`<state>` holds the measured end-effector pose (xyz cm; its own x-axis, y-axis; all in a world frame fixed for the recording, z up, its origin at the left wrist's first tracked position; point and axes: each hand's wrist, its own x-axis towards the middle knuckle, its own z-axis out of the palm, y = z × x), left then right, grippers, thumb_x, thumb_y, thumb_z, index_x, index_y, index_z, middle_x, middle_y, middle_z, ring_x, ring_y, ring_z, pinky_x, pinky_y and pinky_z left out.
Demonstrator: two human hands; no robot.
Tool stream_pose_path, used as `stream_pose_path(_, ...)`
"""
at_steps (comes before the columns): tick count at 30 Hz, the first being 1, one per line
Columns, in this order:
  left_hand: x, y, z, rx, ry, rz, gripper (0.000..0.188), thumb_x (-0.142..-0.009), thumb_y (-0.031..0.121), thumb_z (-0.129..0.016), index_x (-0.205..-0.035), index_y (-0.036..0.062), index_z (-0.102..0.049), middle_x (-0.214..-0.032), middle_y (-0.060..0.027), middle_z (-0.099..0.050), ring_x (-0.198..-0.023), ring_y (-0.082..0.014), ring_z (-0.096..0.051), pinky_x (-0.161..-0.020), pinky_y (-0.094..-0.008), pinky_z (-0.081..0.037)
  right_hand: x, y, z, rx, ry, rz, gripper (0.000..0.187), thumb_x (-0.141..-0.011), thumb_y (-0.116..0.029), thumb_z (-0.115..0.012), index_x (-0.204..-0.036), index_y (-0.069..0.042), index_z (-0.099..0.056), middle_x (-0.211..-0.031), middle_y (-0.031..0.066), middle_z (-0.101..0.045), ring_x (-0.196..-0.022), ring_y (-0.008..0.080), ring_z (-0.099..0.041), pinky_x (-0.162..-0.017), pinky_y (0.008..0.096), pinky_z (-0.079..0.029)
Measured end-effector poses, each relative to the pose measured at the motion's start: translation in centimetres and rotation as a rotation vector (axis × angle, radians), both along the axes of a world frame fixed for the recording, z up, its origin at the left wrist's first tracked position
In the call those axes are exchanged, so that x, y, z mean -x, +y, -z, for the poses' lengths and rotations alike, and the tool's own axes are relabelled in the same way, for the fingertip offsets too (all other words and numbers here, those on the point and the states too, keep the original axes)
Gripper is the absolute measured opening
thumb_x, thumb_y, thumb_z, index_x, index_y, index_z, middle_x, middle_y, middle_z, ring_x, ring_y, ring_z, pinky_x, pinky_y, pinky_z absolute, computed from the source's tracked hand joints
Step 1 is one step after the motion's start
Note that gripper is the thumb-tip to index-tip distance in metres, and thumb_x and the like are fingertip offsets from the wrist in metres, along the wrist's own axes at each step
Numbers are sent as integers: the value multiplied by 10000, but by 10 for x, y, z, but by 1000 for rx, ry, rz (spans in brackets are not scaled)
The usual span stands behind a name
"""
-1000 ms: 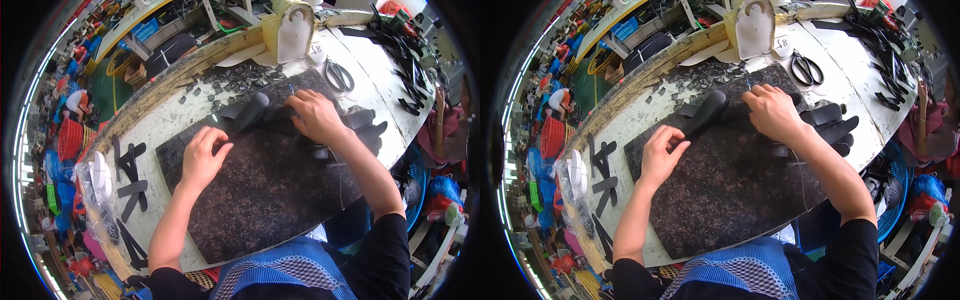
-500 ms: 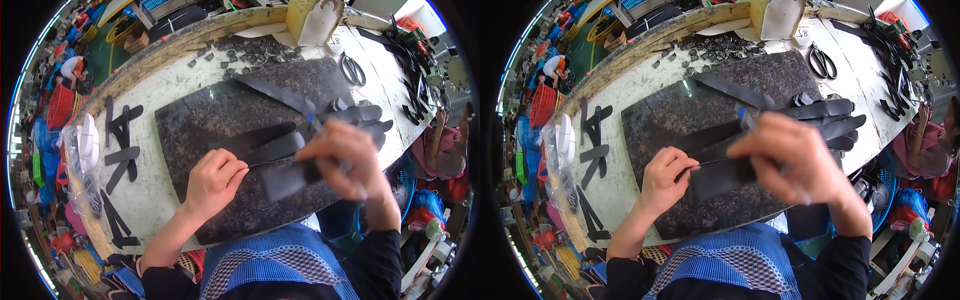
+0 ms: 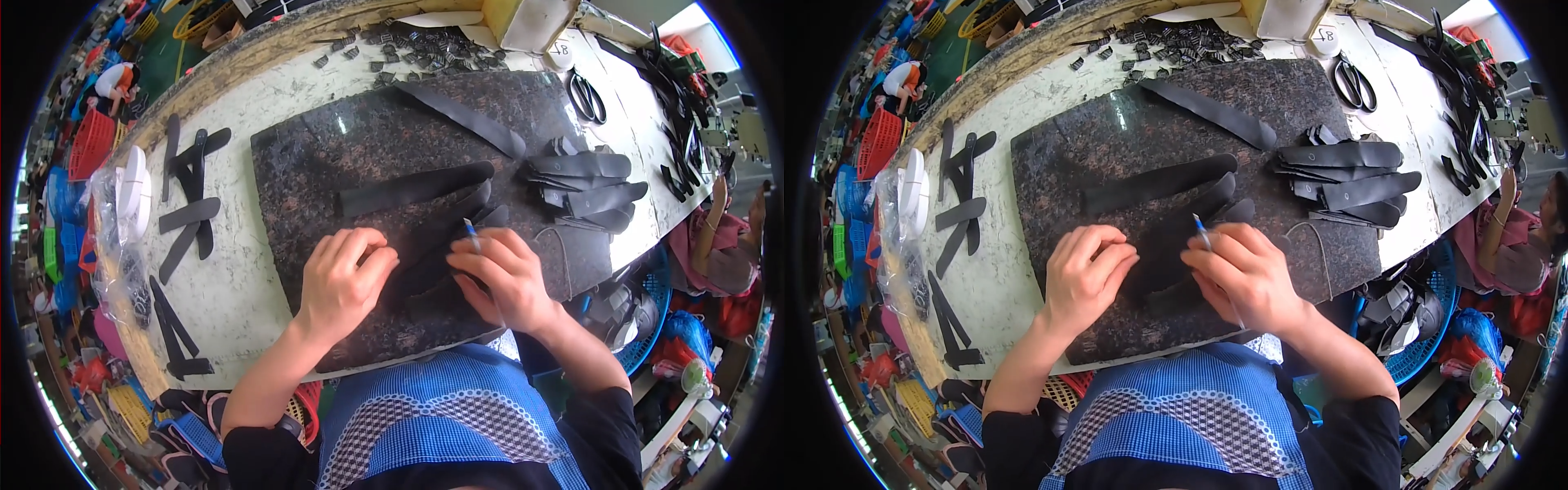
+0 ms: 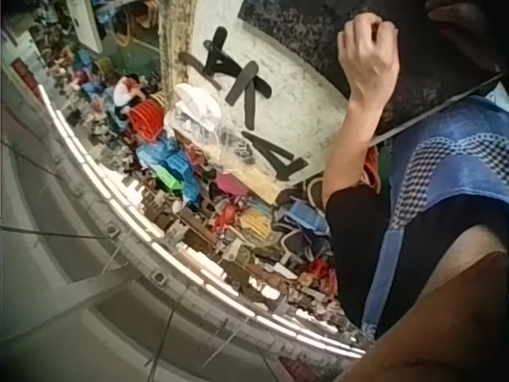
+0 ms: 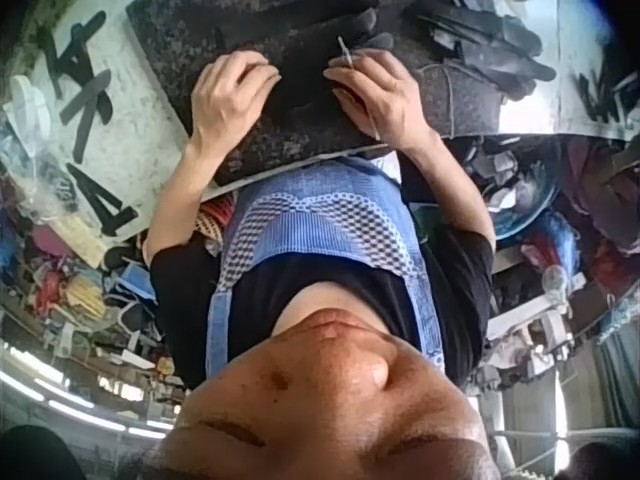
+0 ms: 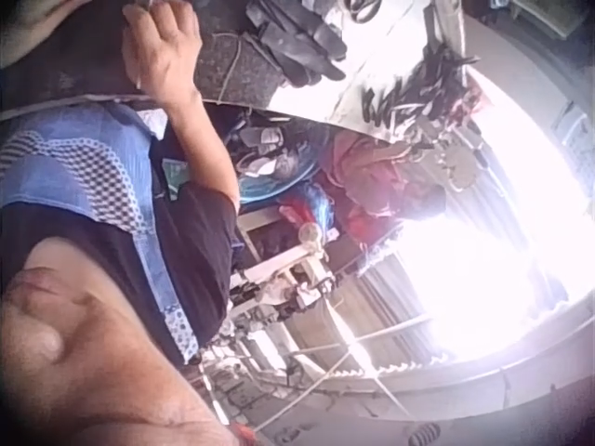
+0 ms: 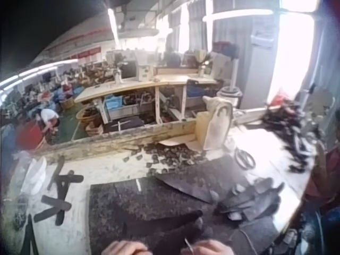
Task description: Sort and prepare shoe upper components at a factory workbench.
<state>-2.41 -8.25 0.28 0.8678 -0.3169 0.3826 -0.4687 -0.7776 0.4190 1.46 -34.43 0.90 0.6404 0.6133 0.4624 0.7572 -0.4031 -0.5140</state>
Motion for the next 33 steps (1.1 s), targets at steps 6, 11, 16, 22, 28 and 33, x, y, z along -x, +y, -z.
stream_pose_path(6,17,11,-3,76,-179,3,245,-728,-24,-862,-933,50,-749,-857,-39,-635,-729,-220,-637,-629,-331,-518,-1,-17,-13,-195,324,48,191,-971,-72,-661,-1140,-15,-727,-1043,126,-774,-944,270,-742,-809,388,-591)
stream_pose_path(11,63,-5,14,83,-7,147,295,-734,121,-860,-1026,94,-825,-1059,-30,-718,-975,-221,-687,-812,-349,-576,13,-10,-17,-219,837,-78,407,-1123,-273,-505,-1113,46,-757,-889,145,-724,-791,223,-726,-711,338,-579)
stream_pose_path(16,68,-8,22,67,-4,122,252,-783,125,-749,-1026,89,-805,-1089,-52,-717,-1036,-219,-688,-880,-369,-586,24,10,4,-24,538,-169,96,-914,-14,-754,-1004,14,-735,-856,144,-698,-774,319,-702,-684,404,-564)
stream_pose_path(22,74,-9,25,78,-16,89,229,-814,126,-744,-1030,78,-804,-1102,-50,-722,-1050,-213,-691,-891,-367,-590,23,21,-1,-123,663,-150,87,-921,2,-745,-1003,20,-721,-864,149,-703,-774,322,-703,-674,404,-561)
stream_pose_path(28,76,-11,24,100,-8,63,299,-769,104,-749,-1060,97,-819,-1093,-25,-735,-1042,-206,-696,-853,-354,-602,13,35,6,-82,525,-128,70,-940,15,-724,-1009,24,-722,-897,157,-724,-778,311,-712,-676,391,-566)
stream_pose_path(33,74,-7,25,103,4,67,278,-779,112,-751,-1048,99,-818,-1106,-26,-736,-1044,-207,-699,-859,-354,-601,5,50,6,-148,628,-109,78,-928,35,-722,-1006,27,-723,-912,153,-728,-783,315,-713,-676,386,-568)
